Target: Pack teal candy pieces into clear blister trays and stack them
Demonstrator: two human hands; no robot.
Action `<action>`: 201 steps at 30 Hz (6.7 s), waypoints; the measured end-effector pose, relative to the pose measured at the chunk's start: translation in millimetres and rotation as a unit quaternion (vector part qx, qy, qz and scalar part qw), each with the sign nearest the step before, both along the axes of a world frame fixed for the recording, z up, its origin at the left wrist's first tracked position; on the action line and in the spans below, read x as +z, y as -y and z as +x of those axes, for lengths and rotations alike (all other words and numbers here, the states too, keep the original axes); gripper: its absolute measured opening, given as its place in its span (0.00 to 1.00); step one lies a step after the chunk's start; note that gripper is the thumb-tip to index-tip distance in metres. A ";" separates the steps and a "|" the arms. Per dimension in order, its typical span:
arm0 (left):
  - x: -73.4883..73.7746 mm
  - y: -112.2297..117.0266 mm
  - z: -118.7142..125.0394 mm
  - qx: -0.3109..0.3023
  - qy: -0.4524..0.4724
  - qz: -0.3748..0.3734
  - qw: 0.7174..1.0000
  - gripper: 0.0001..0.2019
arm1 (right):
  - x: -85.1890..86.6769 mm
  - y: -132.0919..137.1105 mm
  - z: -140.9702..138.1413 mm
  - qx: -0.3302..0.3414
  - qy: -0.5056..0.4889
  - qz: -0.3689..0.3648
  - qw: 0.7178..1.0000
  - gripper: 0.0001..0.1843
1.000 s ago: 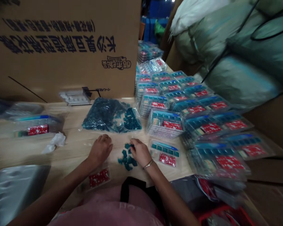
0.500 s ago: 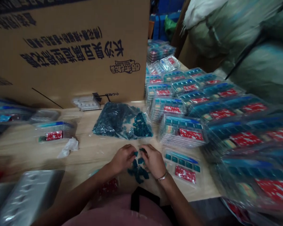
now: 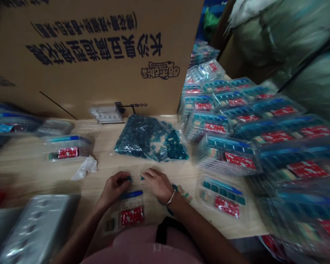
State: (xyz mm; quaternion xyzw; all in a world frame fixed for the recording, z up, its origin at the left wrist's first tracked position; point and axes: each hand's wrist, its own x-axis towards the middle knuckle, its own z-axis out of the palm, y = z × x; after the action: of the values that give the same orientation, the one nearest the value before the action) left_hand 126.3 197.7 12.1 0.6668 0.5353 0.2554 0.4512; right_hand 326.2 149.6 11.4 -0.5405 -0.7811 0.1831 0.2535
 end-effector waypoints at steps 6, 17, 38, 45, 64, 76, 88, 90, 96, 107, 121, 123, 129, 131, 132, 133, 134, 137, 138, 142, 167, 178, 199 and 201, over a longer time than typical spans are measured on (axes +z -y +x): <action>9.1 3.3 0.2 0.001 -0.023 0.049 0.999 0.08 | -0.7 5.5 8.5 -0.127 -0.282 -0.093 0.946 0.06; 27.3 18.1 39.8 -0.034 0.134 -0.026 0.990 0.07 | 11.6 6.7 -9.9 -0.180 -0.479 -0.239 0.825 0.12; 30.7 45.1 41.0 0.061 0.273 -0.206 0.938 0.12 | 17.4 38.6 -16.4 -0.188 -0.418 -0.202 0.865 0.09; 34.1 47.1 37.3 0.030 0.305 -0.269 0.913 0.14 | 19.8 42.2 -6.4 -0.103 -0.493 -0.289 0.814 0.12; 43.7 52.6 11.6 -0.168 0.278 -0.491 0.809 0.14 | 40.2 55.5 -11.5 0.021 -0.420 -0.233 0.877 0.03; 38.8 34.4 21.5 -0.046 0.162 -0.271 0.948 0.14 | 26.2 24.8 1.3 -0.012 -0.252 -0.069 0.965 0.07; 10.3 -1.9 16.3 -0.145 -0.183 0.069 0.970 0.04 | 0.9 -13.5 4.1 -0.006 -0.050 -0.045 0.998 0.06; 12.1 -1.1 19.2 -0.137 -0.199 0.086 0.967 0.05 | 2.8 -11.8 4.3 -0.004 -0.068 -0.056 0.996 0.06; 12.1 3.8 19.8 -0.087 -0.071 0.024 0.993 0.05 | 5.3 -14.0 1.5 -0.018 0.002 -0.064 0.998 0.05; 27.2 9.0 14.9 -0.042 0.157 -0.153 0.975 0.13 | 16.5 -2.2 -14.4 0.045 -0.113 -0.023 0.992 0.08; 7.0 -0.9 7.9 -0.078 -0.058 0.094 0.991 0.04 | -0.6 -20.4 -16.9 -0.026 -0.027 -0.001 0.999 0.03; 5.9 1.2 8.1 -0.079 -0.060 0.098 0.990 0.04 | 0.1 -19.4 -19.1 -0.009 -0.033 -0.002 0.999 0.04; 8.1 -0.5 11.0 -0.108 -0.089 0.185 0.973 0.07 | 16.2 -15.7 -3.4 -0.024 -0.045 0.038 0.998 0.05; 12.0 -4.4 14.3 -0.157 -0.115 0.228 0.954 0.08 | 24.3 -3.9 19.9 -0.075 -0.104 0.031 0.991 0.06; 14.8 -5.6 17.0 -0.183 -0.130 0.239 0.945 0.08 | 28.4 4.6 33.1 -0.110 -0.119 0.019 0.987 0.07; 17.9 -5.6 20.9 -0.200 -0.146 0.245 0.937 0.08 | 32.5 14.3 45.5 -0.140 -0.113 0.001 0.984 0.07; 21.4 -3.7 26.1 -0.211 -0.161 0.249 0.932 0.09 | 36.3 24.2 55.8 -0.157 -0.090 -0.022 0.983 0.07; 31.3 14.1 49.4 -0.285 -0.179 0.254 0.907 0.10 | 43.2 46.4 66.9 -0.135 0.012 -0.077 0.988 0.08; 33.3 22.7 58.6 -0.330 -0.184 0.248 0.892 0.10 | 43.3 49.3 64.1 -0.115 0.039 -0.084 0.989 0.08; 31.5 48.1 83.3 -0.422 -0.227 0.196 0.856 0.09 | 33.7 42.2 45.1 -0.077 0.104 -0.099 0.987 0.08; 18.8 43.6 76.5 -0.261 -0.087 0.086 0.957 0.06 | 23.7 46.8 79.9 -0.019 0.035 -0.112 0.993 0.14; 16.9 51.8 75.7 -0.023 0.255 -0.117 0.959 0.07 | 33.8 51.1 26.3 -0.099 -0.210 -0.136 0.963 0.10; 32.0 58.7 34.9 -0.055 0.077 -0.025 0.995 0.09 | 41.7 43.8 -9.3 -0.053 -0.089 -0.143 0.984 0.09; 34.2 58.2 35.2 -0.083 0.063 -0.009 0.995 0.10 | 38.5 43.6 -9.1 -0.067 -0.127 -0.168 0.975 0.10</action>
State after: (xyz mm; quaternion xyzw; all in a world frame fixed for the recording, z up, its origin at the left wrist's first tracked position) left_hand 161.5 139.5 46.3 0.6875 0.4508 0.2539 0.5096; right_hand 317.1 106.0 49.9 -0.5988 -0.6624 0.3613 0.2684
